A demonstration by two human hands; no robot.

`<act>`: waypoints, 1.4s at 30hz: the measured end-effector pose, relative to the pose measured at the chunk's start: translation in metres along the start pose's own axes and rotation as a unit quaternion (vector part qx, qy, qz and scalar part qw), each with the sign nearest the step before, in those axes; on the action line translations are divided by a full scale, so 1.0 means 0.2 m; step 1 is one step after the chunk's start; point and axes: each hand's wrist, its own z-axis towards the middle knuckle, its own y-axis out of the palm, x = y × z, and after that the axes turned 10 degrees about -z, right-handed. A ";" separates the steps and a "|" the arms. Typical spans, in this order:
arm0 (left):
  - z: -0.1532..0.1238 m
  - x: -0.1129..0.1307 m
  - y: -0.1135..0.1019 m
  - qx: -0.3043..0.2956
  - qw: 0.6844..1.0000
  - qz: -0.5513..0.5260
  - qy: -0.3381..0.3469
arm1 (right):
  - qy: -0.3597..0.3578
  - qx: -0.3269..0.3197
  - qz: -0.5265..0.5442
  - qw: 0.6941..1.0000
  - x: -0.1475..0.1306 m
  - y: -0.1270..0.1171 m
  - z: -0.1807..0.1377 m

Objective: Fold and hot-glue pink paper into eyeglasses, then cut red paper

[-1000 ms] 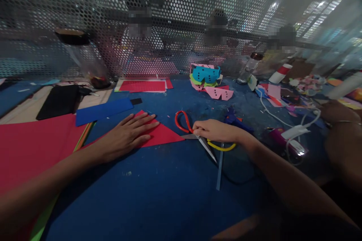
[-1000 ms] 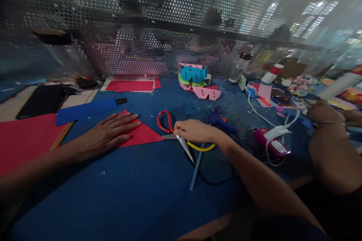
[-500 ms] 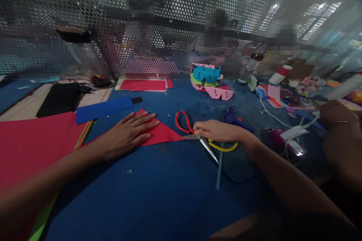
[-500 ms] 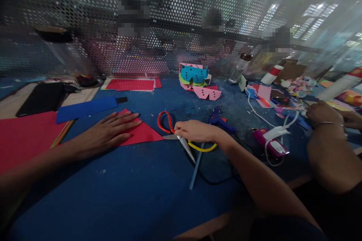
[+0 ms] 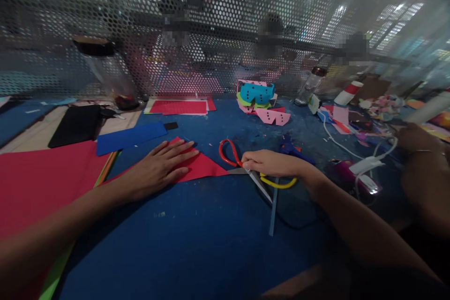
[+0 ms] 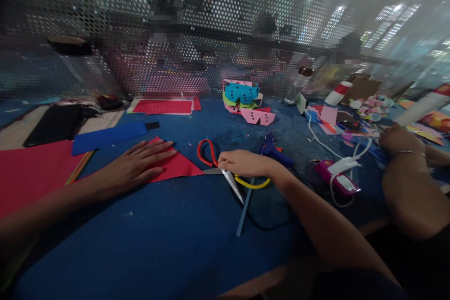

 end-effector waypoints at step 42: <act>0.02 0.11 0.01 -0.039 0.997 -0.049 0.048 | 0.003 0.004 -0.002 1.000 -0.02 0.03 -0.05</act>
